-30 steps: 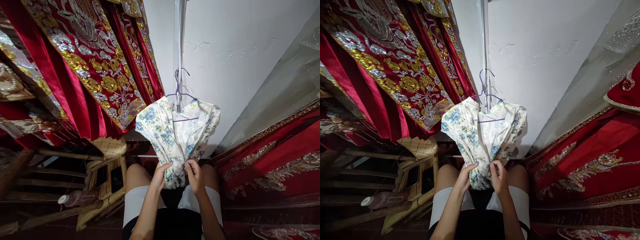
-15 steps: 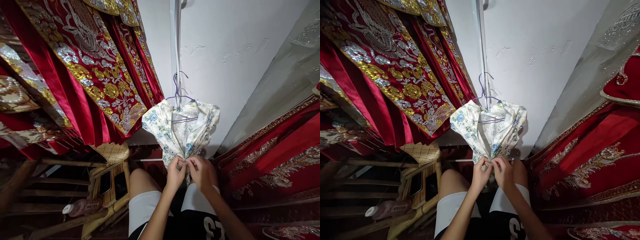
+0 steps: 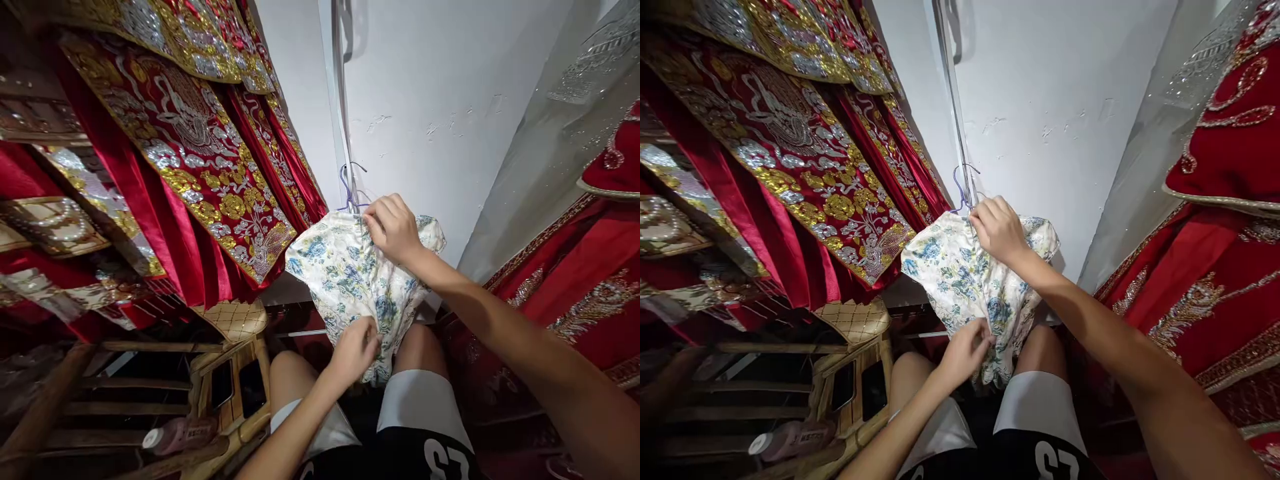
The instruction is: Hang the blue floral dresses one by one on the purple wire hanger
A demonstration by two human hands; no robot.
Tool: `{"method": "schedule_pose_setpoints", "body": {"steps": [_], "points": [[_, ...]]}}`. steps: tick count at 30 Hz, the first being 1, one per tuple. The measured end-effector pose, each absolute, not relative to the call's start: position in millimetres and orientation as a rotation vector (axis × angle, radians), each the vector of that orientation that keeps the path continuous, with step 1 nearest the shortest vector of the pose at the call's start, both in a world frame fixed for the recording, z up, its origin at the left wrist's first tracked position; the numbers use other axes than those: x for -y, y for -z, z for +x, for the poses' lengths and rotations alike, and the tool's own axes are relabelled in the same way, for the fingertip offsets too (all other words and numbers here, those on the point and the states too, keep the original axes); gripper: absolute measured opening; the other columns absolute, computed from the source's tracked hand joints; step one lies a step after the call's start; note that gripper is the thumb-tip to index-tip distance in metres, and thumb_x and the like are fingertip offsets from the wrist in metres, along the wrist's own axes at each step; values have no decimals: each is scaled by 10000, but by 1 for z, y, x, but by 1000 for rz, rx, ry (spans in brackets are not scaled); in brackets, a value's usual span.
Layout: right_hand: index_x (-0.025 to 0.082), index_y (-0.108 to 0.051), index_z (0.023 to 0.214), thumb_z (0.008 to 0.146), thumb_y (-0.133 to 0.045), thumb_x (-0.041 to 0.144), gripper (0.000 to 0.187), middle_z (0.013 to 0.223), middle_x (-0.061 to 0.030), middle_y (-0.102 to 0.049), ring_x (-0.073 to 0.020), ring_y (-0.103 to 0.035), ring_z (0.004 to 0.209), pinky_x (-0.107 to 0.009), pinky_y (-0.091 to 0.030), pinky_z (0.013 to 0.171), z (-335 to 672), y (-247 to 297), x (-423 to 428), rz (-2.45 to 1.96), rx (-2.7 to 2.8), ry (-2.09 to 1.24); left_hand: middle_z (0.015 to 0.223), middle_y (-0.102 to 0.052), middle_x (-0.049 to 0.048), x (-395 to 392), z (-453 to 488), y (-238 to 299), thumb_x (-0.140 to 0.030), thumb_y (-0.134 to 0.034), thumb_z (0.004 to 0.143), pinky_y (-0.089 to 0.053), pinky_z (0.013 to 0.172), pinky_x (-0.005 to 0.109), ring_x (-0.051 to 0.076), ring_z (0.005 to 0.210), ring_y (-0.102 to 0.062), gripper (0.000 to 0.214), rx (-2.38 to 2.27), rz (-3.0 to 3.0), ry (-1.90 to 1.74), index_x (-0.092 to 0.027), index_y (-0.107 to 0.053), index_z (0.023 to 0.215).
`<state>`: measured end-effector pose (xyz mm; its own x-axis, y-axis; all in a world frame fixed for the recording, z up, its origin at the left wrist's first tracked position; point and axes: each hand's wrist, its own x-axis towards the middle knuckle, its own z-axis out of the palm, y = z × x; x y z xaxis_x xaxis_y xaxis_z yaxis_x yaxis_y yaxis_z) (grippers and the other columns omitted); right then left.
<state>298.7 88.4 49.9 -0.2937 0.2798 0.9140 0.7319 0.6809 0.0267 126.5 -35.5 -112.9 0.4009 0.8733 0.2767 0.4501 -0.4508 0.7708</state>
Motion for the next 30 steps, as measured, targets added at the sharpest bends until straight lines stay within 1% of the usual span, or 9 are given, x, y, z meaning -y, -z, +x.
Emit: {"method": "schedule_pose_setpoints", "body": {"steps": [3, 6, 9, 12, 15, 18, 22, 27, 30], "points": [[195, -629, 896, 990, -509, 190, 152, 932, -91, -607, -248, -544, 875, -395, -457, 760, 297, -40, -75, -758, 1862, 565, 949, -676, 62, -1, 114, 60, -263, -507, 979, -468, 818, 317, 206, 868, -639, 236, -1039, 2019, -1306, -208, -582, 1196], [184, -657, 908, 980, -536, 198, 142, 976, -99, -584, -238, -552, 875, -386, -473, 761, 299, -37, -74, -735, 1851, 579, 993, -676, 60, -41, 111, 2, -292, -502, 1003, -478, 806, 320, 185, 831, -624, 324, -1011, 2124, -1603, -221, -560, 1313], [180, -681, 931, 986, -539, 211, 155, 1024, -104, -578, -231, -553, 881, -389, -484, 784, 301, -40, -76, -699, 1913, 573, 940, -681, 48, -69, 115, -33, -285, -528, 996, -468, 786, 296, 172, 812, -617, 165, -972, 2288, -1586, -199, -648, 1068], [184, -697, 939, 982, -545, 193, 158, 1062, -108, -579, -228, -551, 896, -386, -492, 794, 304, -42, -80, -672, 1981, 589, 836, -654, 25, -79, 123, -42, -249, -526, 990, -448, 778, 276, 162, 795, -606, 157, -1024, 2317, -1595, -185, -599, 866], [195, -711, 941, 970, -566, 177, 149, 1115, -118, -590, -257, -552, 1003, -424, -495, 852, 305, -37, -87, -657, 1989, 665, 781, -612, 0, -81, 130, -40, -230, -512, 990, -425, 731, 256, 143, 730, -573, 152, -1080, 2216, -1661, -187, -563, 853], [203, -722, 920, 949, -615, 187, 112, 1172, -124, -601, -302, -520, 1152, -514, -476, 951, 305, -16, -90, -627, 2075, 704, 713, -545, -25, -86, 128, -47, -247, -495, 1000, -398, 664, 243, 132, 659, -519, 166, -1065, 2034, -1817, -183, -561, 861], [195, -712, 847, 915, -630, 136, 122, 1255, -128, -612, -335, -466, 1300, -614, -407, 1083, 305, 38, -74, -596, 2284, 628, 772, -579, -10, -98, 91, -64, -231, -554, 967, -414, 684, 222, 124, 716, -538, 156, -1054, 1658, -2091, -165, -602, 833], [229, -711, 935, 947, -588, 174, 136, 1194, -115, -617, -330, -475, 1319, -564, -442, 1100, 297, 98, -30, -719, 2153, 340, 615, -542, -43, -101, 25, -44, -208, -605, 928, -438, 581, 187, 93, 554, -533, 228, -782, 594, -1998, -165, -554, 710], [246, -704, 905, 967, -566, 219, 154, 1197, -114, -597, -328, -498, 1301, -531, -469, 1067, 283, 118, -2, -894, 1908, 81, 625, -618, -9, -89, 11, -2, -178, -518, 971, -512, 646, 186, 101, 590, -621, 199, -691, 234, -1899, -154, -614, 798]]}}
